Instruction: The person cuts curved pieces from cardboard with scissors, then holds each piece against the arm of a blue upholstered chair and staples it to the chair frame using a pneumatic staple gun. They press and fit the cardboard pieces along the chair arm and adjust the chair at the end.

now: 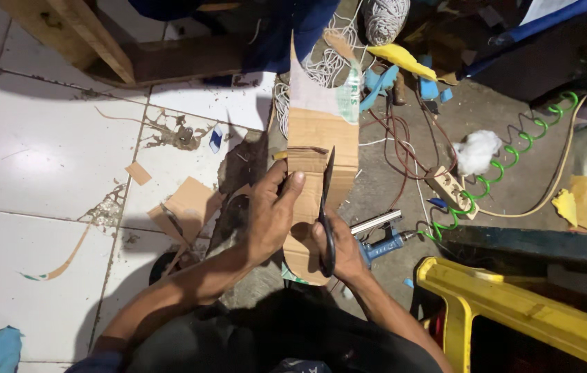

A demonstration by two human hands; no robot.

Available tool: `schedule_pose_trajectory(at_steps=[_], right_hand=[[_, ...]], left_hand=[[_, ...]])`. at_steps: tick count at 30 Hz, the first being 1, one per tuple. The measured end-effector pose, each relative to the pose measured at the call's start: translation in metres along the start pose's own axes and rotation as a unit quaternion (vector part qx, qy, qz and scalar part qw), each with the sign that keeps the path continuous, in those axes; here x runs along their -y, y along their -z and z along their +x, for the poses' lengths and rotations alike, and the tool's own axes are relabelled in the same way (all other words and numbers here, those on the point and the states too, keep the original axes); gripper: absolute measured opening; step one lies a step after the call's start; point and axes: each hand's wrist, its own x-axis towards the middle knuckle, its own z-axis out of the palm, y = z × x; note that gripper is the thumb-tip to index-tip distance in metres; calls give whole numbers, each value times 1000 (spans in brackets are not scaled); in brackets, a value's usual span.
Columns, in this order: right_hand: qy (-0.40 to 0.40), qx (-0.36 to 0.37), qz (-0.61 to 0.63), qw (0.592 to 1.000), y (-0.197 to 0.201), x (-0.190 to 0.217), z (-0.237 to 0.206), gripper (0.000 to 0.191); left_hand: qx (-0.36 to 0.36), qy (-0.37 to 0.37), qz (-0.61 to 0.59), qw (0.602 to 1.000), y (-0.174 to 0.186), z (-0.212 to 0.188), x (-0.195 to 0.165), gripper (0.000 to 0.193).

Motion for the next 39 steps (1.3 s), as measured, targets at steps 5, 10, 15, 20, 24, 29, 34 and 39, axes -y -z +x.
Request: schedule_pose_trajectory(at_steps=[5, 10, 15, 20, 24, 29, 34, 39], right_hand=[[-69, 11, 99, 993, -6, 13, 0, 63], [-56, -31, 49, 997, -5, 15, 5, 59], [-130, -60, 30, 989, -5, 6, 2, 53], [36, 32, 54, 997, 27, 1, -3, 64], [-33, 98, 8, 995, 67, 8, -6, 79], [-83, 103, 21, 991, 95, 27, -3, 87], [-154, 135, -137, 969, 109, 53, 2, 88], [-167, 125, -242, 948, 112, 69, 0, 86]], left_hand=[[-4, 9, -24, 1000, -3, -1, -2, 29], [-5, 26, -15, 1000, -1, -4, -1, 26], [0, 43, 9, 999, 0, -4, 2, 26], [74, 68, 2, 995, 23, 11, 0, 30], [151, 90, 98, 979, 49, 18, 3, 39], [159, 40, 240, 957, 54, 19, 6, 54], [155, 90, 271, 946, 54, 15, -6, 56], [155, 96, 324, 928, 48, 15, -16, 55]])
